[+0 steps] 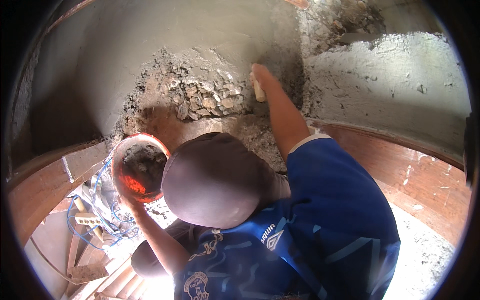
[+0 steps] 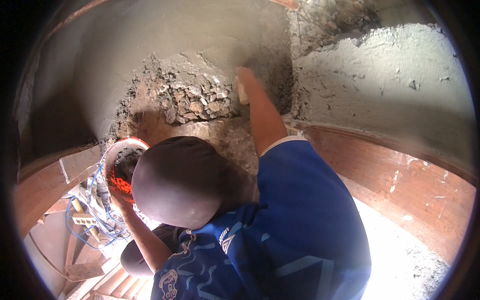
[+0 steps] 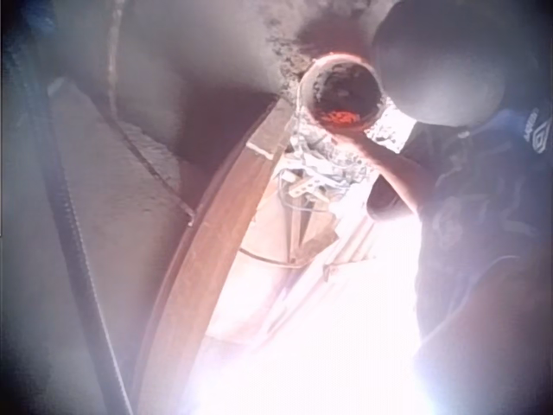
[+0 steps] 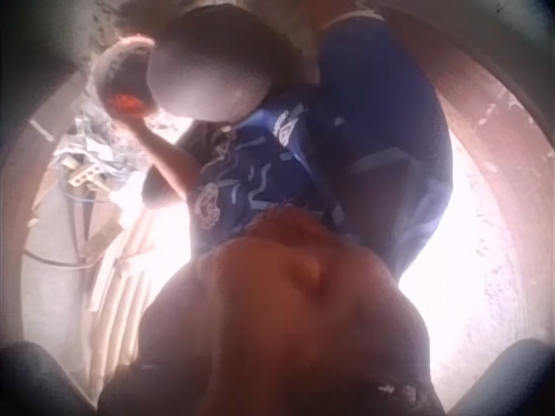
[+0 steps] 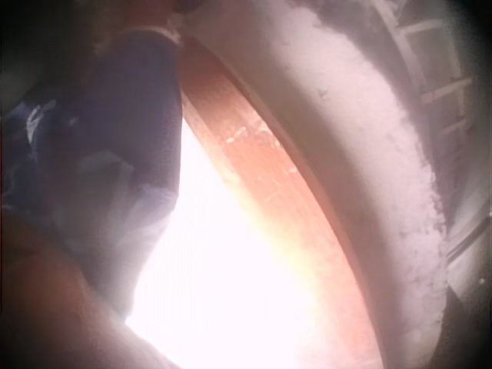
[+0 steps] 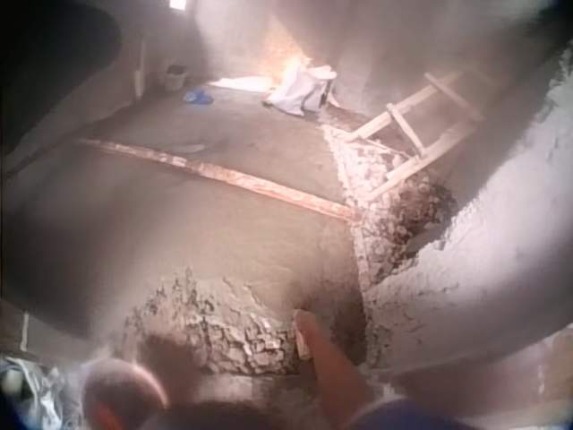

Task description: The person scoops cement from a red bucket using a trowel and applies it to a curved wall surface. They repeatedly smooth and spread the cement mixture to cover the rough wall area.

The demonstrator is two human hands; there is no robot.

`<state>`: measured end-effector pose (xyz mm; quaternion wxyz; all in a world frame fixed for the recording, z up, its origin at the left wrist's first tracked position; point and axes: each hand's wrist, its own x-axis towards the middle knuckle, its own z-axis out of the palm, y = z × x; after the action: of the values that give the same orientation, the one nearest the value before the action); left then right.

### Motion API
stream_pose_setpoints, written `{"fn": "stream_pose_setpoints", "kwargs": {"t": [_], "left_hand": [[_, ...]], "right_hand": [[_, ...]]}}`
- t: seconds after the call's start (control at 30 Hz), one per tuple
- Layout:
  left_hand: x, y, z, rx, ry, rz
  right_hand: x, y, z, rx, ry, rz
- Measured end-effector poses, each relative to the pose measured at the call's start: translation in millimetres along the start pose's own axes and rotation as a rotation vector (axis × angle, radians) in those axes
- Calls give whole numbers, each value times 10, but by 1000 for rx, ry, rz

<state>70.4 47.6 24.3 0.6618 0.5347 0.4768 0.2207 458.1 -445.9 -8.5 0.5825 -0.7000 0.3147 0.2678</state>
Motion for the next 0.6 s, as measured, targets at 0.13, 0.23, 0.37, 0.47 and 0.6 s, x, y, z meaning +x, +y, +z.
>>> {"fn": "stream_pose_setpoints", "kwargs": {"t": [0.13, 0.23, 0.37, 0.47, 0.6], "left_hand": [[-112, 135, 69, 107, 110, -33], [-212, 282, 193, 109, 209, -98], [-185, 191, 5, 87, 126, -17], [-160, 153, -40, 115, 98, 21], [-141, 135, 228, 27, 95, -62]], "right_hand": [[-87, 258, 732, -15, -86, -33], [-288, 251, 1200, -215, -111, 33], [-644, 164, 1703, -427, -95, -173], [-143, 158, 1643, -562, -251, -414], [824, 292, 805, -376, -146, -855]]}}
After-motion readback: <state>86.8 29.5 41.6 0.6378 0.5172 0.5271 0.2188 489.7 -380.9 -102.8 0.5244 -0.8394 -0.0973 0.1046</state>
